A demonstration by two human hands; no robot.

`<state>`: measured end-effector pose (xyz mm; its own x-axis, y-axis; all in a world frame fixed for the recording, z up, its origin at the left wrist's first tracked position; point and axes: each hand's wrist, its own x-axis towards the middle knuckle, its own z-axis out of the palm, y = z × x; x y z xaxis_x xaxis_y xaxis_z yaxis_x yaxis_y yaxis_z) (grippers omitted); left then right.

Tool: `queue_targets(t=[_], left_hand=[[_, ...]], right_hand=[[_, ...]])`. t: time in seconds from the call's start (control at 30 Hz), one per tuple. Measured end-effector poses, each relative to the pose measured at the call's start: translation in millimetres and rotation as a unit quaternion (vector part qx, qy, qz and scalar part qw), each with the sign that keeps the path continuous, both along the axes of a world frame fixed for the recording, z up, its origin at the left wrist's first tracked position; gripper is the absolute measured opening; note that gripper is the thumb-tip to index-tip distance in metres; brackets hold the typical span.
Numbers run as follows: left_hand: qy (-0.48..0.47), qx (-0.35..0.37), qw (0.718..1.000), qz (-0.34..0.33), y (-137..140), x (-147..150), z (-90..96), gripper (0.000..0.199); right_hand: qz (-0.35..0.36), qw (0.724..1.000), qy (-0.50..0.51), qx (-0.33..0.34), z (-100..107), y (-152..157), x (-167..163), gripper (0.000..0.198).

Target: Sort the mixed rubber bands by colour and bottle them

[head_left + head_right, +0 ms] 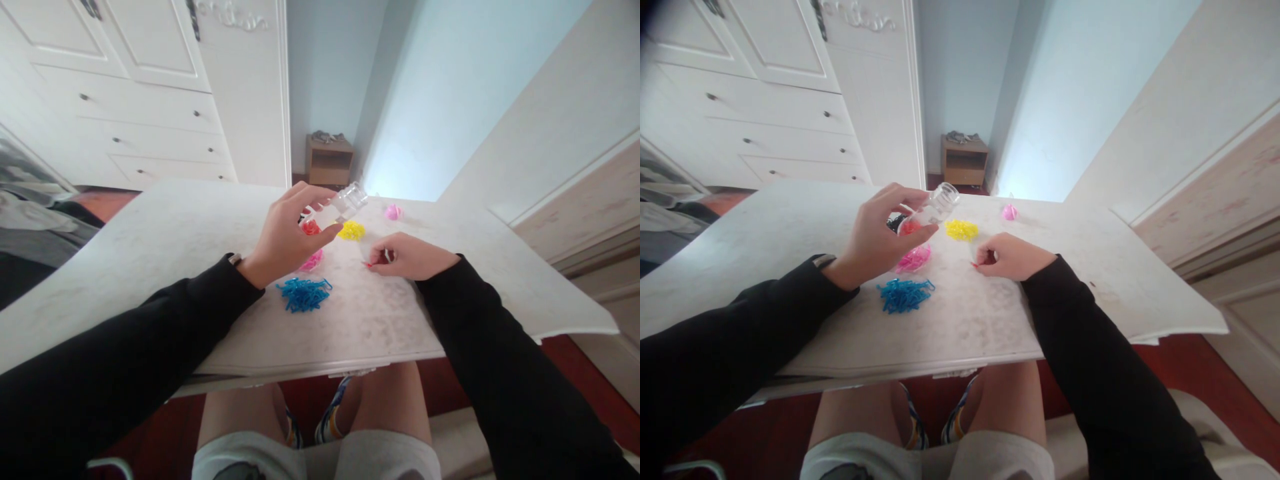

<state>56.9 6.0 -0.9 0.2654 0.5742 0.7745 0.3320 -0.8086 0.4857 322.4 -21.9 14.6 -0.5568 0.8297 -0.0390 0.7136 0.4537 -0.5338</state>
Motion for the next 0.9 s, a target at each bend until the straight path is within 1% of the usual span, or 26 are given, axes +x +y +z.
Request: queue_targets(t=[0.1,0.2,0.27,0.33,0.37,0.47,0.53,0.63,0.73,0.9], left_hand=[[0.035,-0.004,0.999,-0.004,-2,-1,1.1,0.031],[0.066,-0.007,0.998,-0.002,-2,-1,-0.2,0.031],[0.084,-0.014,0.996,0.002,0,-1,-1.9,0.032],[0.098,-0.019,0.995,0.002,1,-1,-3.7,0.032],[0.103,-0.020,0.995,-0.002,1,-1,-4.4,0.033],[0.110,-0.020,0.994,-0.014,2,-1,-5.4,0.033],[0.114,-0.021,0.993,-0.017,1,-2,-5.1,0.033],[0.121,-0.025,0.992,-0.019,0,-2,-3.9,0.032],[0.123,-0.028,0.992,-0.018,-1,-1,-2.1,0.032],[0.109,-0.034,0.993,-0.017,-2,-2,0.7,0.031]], right_hand=[[-0.025,0.993,0.064,0.099,3,1,0,0.011],[-0.078,0.965,0.161,0.194,5,1,-2,0.014],[-0.098,0.944,0.222,0.222,4,1,-5,0.015],[-0.095,0.933,0.258,0.232,3,0,-7,0.014],[-0.086,0.932,0.264,0.233,2,0,-8,0.013],[-0.052,0.939,0.251,0.231,0,0,-11,0.008],[-0.033,0.941,0.237,0.241,-1,1,-13,0.007],[-0.017,0.932,0.240,0.271,-2,2,-15,0.007],[-0.032,0.922,0.269,0.276,-4,2,-19,0.006],[-0.106,0.910,0.302,0.263,-5,-4,-22,0.011]])
